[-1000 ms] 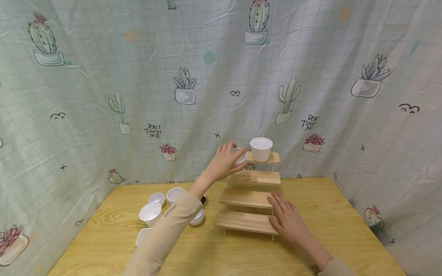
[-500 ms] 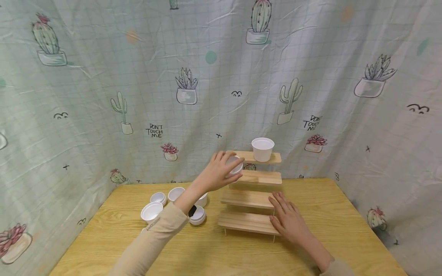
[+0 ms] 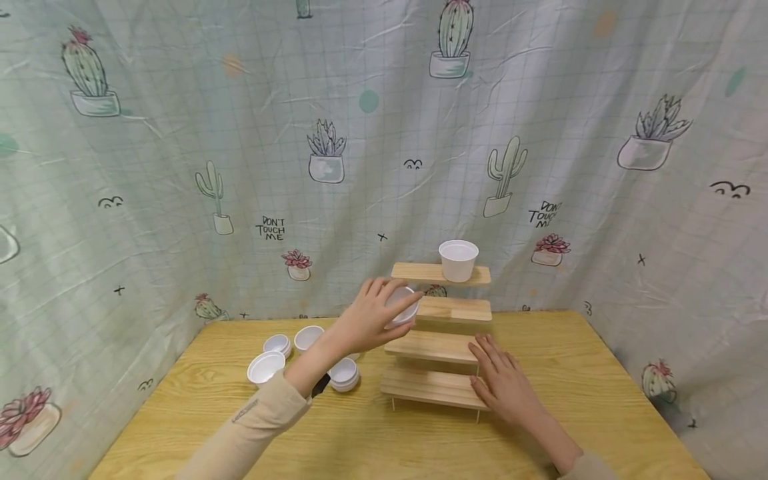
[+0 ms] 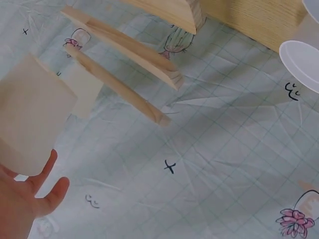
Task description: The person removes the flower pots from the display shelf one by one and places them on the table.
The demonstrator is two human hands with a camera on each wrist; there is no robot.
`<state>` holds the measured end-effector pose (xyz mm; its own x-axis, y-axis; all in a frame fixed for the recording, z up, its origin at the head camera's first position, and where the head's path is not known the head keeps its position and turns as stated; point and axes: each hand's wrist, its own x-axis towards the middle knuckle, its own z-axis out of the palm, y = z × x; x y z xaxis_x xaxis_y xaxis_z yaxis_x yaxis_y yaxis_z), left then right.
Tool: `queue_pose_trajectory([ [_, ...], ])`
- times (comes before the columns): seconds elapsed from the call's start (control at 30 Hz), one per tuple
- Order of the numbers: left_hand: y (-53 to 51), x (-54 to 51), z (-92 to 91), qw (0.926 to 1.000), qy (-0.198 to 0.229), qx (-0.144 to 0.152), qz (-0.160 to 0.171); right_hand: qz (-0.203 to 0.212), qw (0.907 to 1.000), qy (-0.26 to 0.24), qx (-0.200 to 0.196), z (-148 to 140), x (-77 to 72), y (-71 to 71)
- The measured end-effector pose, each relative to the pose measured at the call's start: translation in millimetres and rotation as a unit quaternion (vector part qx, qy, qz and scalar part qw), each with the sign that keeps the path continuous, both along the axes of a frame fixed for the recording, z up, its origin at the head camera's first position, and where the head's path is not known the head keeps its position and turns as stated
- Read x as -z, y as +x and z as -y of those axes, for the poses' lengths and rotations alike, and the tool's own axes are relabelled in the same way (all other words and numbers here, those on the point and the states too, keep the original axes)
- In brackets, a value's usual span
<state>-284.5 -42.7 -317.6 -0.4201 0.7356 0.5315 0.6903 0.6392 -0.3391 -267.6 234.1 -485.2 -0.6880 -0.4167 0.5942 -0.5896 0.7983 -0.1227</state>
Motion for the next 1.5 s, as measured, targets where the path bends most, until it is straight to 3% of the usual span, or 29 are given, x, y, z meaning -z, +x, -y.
queue_pose_trajectory([
  [0.37, 18.5, 11.3, 23.1, 0.9991, -0.004, 0.041, 0.013, 0.006, 1.0000, 0.000, -0.002, -1.3, 0.0, 0.3],
  [0.67, 32.3, 17.8, 47.2, 0.9979, -0.023, 0.031, 0.052, 0.003, 1.0000, 0.000, -0.002, -1.6, 0.2, 0.1],
  [0.9, 39.2, 25.1, 63.0, 0.9986, -0.017, 0.034, 0.036, 0.006, 1.0000, -0.002, -0.002, -1.3, 0.8, 0.0],
  [1.2, 55.5, 37.4, 87.2, 0.9990, -0.042, 0.003, 0.017, 0.005, 1.0000, -0.003, 0.001, -0.6, 1.4, 1.2],
  [1.5, 64.4, 62.7, 116.4, 0.9988, -0.045, 0.001, 0.016, 0.007, 1.0000, -0.003, -0.001, -1.1, 1.9, 0.5],
])
